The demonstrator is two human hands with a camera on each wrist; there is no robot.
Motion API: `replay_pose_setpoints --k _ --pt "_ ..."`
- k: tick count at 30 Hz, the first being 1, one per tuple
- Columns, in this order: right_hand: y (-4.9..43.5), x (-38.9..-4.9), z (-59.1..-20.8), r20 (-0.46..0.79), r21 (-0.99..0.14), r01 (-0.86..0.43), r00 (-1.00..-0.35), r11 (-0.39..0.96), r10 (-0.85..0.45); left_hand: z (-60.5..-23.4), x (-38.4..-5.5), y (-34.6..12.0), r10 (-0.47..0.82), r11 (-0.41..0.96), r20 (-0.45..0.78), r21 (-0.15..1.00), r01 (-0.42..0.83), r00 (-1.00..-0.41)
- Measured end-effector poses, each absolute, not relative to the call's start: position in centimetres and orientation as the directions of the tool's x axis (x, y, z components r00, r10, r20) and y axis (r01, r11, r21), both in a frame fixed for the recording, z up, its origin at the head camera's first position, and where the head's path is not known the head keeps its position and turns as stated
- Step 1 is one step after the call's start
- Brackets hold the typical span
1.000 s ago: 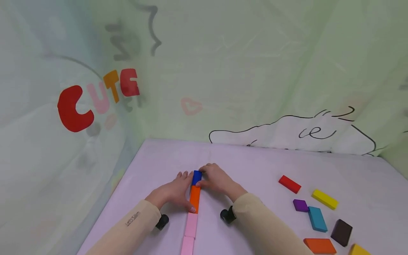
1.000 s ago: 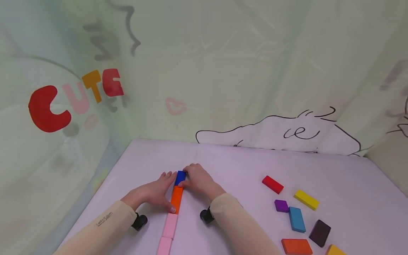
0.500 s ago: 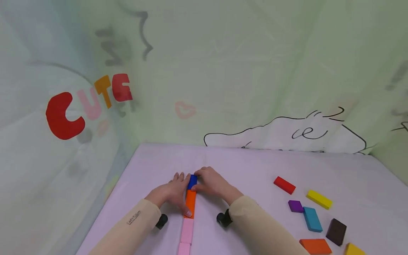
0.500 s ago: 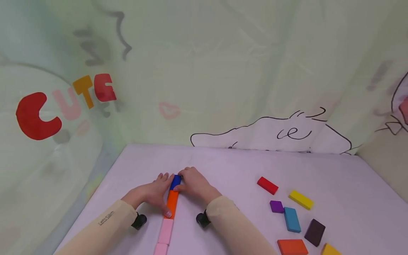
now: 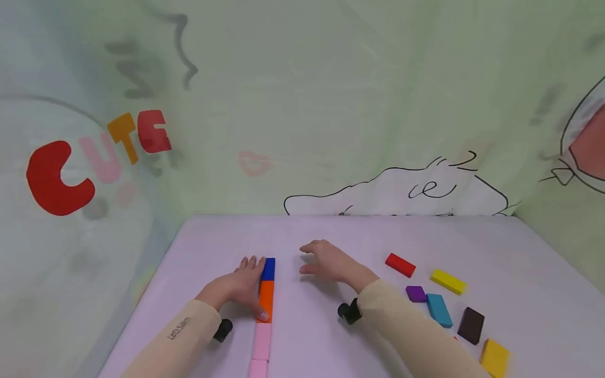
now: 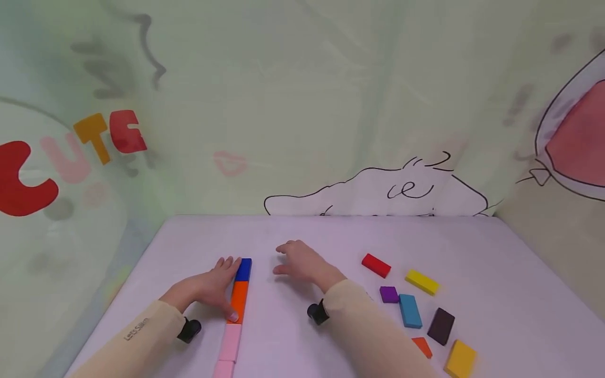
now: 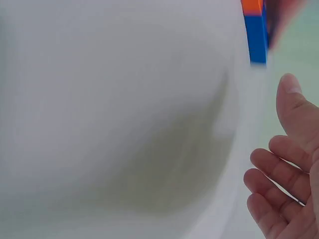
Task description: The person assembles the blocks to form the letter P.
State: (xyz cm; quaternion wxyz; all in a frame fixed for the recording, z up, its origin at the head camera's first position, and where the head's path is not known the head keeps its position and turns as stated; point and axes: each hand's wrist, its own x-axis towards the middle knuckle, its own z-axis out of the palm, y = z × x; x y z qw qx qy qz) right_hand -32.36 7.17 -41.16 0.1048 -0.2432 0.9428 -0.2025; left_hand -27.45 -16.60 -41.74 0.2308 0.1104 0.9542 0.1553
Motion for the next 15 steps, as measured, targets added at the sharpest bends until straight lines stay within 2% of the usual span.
replay_pose_setpoints --k 9,15 --pt "18.1 -32.9 -39.5 -0.072 -0.357 -0.381 -0.899 0.853 -0.432 -41.4 -27.2 -17.5 0.293 0.918 -0.383 0.368 0.147 -0.876" --pt "22.7 -32.4 -40.1 -0.164 -0.374 -0.219 -0.941 0.901 -0.296 -41.6 -27.1 -18.2 0.291 0.916 -0.383 0.376 0.140 -0.877"
